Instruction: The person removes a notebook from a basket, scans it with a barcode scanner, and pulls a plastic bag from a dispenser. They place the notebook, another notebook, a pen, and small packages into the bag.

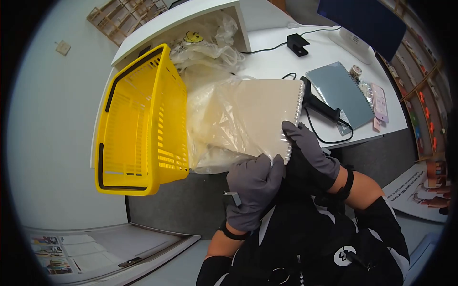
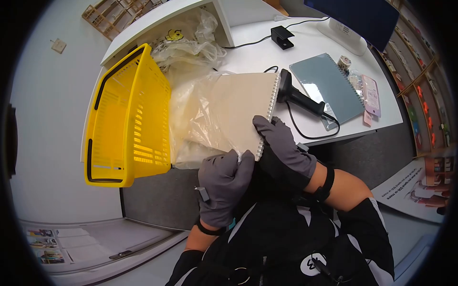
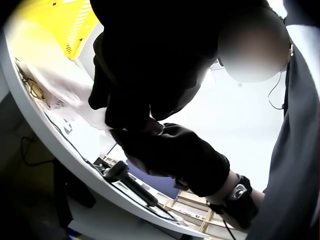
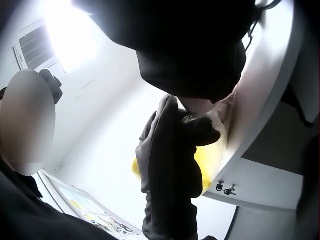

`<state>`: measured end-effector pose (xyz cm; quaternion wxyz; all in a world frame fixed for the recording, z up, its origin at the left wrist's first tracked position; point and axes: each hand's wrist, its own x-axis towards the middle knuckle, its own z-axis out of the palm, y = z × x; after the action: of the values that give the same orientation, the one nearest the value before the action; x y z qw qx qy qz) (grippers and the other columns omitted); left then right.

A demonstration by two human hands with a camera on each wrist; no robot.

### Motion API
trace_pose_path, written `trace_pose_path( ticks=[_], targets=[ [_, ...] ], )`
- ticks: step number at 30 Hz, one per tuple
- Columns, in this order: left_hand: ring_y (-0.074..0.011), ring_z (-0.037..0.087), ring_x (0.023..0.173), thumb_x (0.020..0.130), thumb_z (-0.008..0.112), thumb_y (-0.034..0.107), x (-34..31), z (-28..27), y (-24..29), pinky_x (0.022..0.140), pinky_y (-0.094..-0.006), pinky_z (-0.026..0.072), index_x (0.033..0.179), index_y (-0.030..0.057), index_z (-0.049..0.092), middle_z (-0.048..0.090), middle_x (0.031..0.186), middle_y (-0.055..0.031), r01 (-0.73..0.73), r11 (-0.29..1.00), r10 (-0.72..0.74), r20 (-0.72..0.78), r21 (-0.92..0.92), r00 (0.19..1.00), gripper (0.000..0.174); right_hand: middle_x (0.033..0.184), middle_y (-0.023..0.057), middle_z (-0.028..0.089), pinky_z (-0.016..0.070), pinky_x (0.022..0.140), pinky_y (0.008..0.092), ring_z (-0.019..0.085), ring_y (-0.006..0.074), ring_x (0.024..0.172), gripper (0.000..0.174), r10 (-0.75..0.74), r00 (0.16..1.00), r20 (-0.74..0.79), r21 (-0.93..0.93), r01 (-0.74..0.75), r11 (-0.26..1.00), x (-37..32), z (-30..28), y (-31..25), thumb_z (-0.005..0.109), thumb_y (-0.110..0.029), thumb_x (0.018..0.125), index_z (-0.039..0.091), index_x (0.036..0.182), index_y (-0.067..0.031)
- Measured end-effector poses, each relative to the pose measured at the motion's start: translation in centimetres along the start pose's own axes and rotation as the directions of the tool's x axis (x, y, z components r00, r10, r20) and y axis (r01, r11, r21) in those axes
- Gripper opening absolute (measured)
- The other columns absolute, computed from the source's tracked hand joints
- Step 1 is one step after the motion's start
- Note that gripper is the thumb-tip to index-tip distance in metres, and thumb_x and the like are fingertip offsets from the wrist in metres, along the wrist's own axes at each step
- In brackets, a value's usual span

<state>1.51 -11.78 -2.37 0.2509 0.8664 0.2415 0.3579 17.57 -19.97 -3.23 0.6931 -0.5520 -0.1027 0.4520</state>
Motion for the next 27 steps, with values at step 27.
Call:
trace_pose_path(
  ticks=[27],
  targets=[
    [-0.0305, 0.069, 0.061, 0.087, 0.09, 0.016, -3.3, -4.5, -2.9, 0.062, -0.0448, 0.052, 0.078, 0.0112, 0.074, 0.066, 0.065, -0.005, -0.188, 0.979, 0.196, 0.105, -0.082, 0.975, 0.02, 0.146, 0.0148, 0.072, 0.0624, 0.112, 0.0383, 0.075, 0.0244, 0.131, 0.045, -0.054, 0.951, 0.306, -0.465, 0.198, 0.863, 0.1, -4.6, 3.1, 0.063, -0.018, 0.12, 0.055, 0.159, 0.0018]
  ],
)
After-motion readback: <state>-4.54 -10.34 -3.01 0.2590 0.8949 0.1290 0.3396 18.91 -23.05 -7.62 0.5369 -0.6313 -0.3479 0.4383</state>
